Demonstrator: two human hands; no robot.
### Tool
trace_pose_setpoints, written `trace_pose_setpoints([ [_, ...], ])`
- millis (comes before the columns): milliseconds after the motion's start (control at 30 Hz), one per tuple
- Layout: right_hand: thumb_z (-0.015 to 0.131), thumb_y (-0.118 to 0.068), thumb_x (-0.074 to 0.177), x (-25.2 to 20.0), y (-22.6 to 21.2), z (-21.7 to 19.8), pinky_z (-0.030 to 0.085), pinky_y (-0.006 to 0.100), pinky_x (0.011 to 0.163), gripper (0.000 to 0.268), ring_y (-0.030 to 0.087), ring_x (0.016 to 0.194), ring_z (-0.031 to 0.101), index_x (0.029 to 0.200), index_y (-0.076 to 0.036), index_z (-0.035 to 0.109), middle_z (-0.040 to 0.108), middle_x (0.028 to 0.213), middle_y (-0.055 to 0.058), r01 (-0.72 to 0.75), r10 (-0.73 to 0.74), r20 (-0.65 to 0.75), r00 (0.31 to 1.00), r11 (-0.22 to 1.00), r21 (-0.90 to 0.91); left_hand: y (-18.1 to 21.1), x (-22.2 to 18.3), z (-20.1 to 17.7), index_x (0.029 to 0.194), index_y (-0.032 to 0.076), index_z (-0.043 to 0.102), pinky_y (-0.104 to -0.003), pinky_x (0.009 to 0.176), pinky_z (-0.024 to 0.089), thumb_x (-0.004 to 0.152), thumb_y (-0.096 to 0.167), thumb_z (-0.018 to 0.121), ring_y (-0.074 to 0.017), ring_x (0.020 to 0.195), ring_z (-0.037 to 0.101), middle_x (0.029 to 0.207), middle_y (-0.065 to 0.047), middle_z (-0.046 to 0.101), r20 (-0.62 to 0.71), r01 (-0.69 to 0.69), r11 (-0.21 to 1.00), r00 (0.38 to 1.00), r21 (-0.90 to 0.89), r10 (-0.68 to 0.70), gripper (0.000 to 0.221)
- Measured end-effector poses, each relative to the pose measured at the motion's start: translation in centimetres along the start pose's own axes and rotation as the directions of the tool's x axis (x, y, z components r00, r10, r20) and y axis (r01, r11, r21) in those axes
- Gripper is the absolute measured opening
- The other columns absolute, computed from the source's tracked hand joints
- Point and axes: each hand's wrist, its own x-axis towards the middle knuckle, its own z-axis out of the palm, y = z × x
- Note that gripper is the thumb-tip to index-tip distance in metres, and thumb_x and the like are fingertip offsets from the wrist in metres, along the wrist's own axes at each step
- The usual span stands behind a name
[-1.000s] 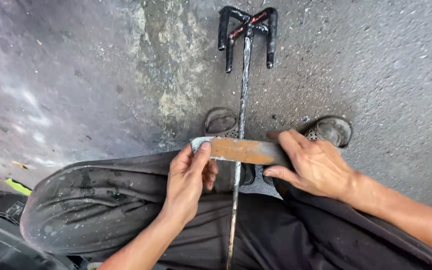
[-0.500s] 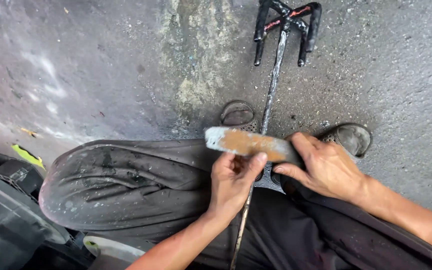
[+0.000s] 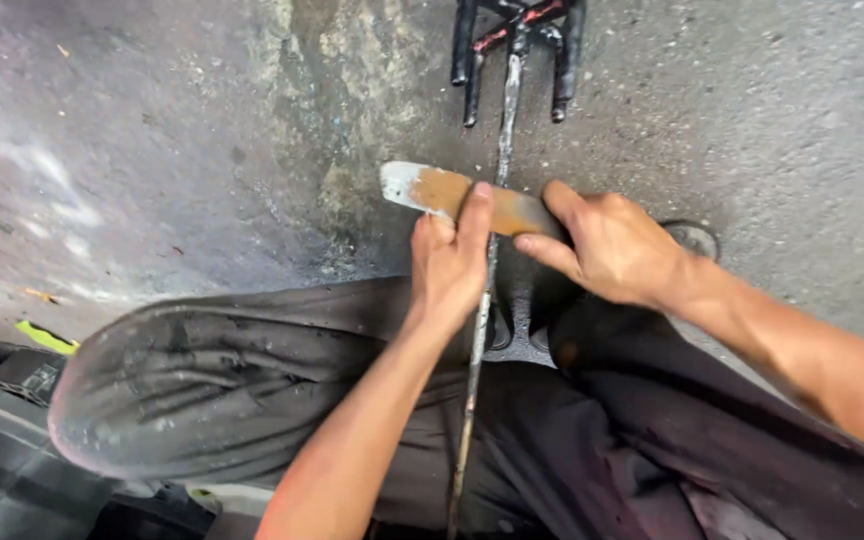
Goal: Scraping and cleaning a metal component using a flat metal bar.
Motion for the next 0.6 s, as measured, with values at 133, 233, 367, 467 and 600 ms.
trace_pose_setpoints([
  [133,0.063,-0.049,0.094,-0.6,-1.9,-1.4,0.053,0.057,0.055,0.052,0.051,0.066,0.067,0.094,0.002,0.05,0.064,0.067,0.03,-0.105,0.107,0.066,0.992,0.994,-0.037,1.6,-0.7,-1.0,0.1,-0.001,0.071,-0.042,0.071,0.053,0.102,0.043,0.054,-0.0262,0.078,0.069,0.085,-0.014,0.073,0.01,0.011,0.999,1.0,-0.041,-0.011,0.047],
  [233,0.063,-0.05,0.093,-1.9,-2.7,-0.7,0.055,0.056,0.058,0.05,0.051,0.067,0.067,0.102,-0.001,0.055,0.065,0.066,0.031,-0.132,0.127,0.124,0.984,0.991,0.036,2.7,-3.7,-1.8,0.101,0.0,0.07,-0.04,0.069,0.052,0.105,0.041,0.051,-0.0228,0.075,0.066,0.083,-0.011,0.07,0.041,0.034,0.999,0.999,-0.022,-0.033,0.046],
  [367,0.066,-0.054,0.089,-1.4,-2.9,-1.0,0.054,0.056,0.056,0.055,0.049,0.063,0.067,0.093,0.0,0.054,0.068,0.07,0.027,0.003,0.005,0.105,0.994,0.997,-0.081,3.6,-9.6,-2.1,0.12,0.003,0.053,-0.035,0.059,0.049,0.104,0.038,0.052,-0.0147,0.066,0.057,0.074,-0.003,0.059,0.1,0.208,0.977,0.974,-0.044,-0.203,0.039],
  [467,0.067,-0.053,0.087,-1.5,-2.9,0.0,0.053,0.055,0.054,0.056,0.048,0.063,0.067,0.091,0.001,0.054,0.068,0.074,0.026,0.04,-0.036,0.036,0.999,0.992,-0.122,2.0,-12.4,-1.2,0.113,0.006,0.051,-0.029,0.054,0.041,0.106,0.036,0.051,-0.0083,0.061,0.047,0.07,0.003,0.049,0.165,0.296,0.942,0.949,-0.157,-0.27,0.031],
  [600,0.069,-0.055,0.088,-2.2,-2.7,0.9,0.054,0.052,0.055,0.058,0.045,0.065,0.068,0.088,0.0,0.052,0.068,0.077,0.025,0.06,-0.064,-0.015,0.998,0.981,-0.185,-1.4,-13.1,1.2,0.095,0.008,0.051,-0.024,0.047,0.031,0.111,0.031,0.05,-0.004,0.056,0.036,0.066,0.007,0.04,0.206,0.342,0.857,0.937,-0.385,-0.281,0.029],
])
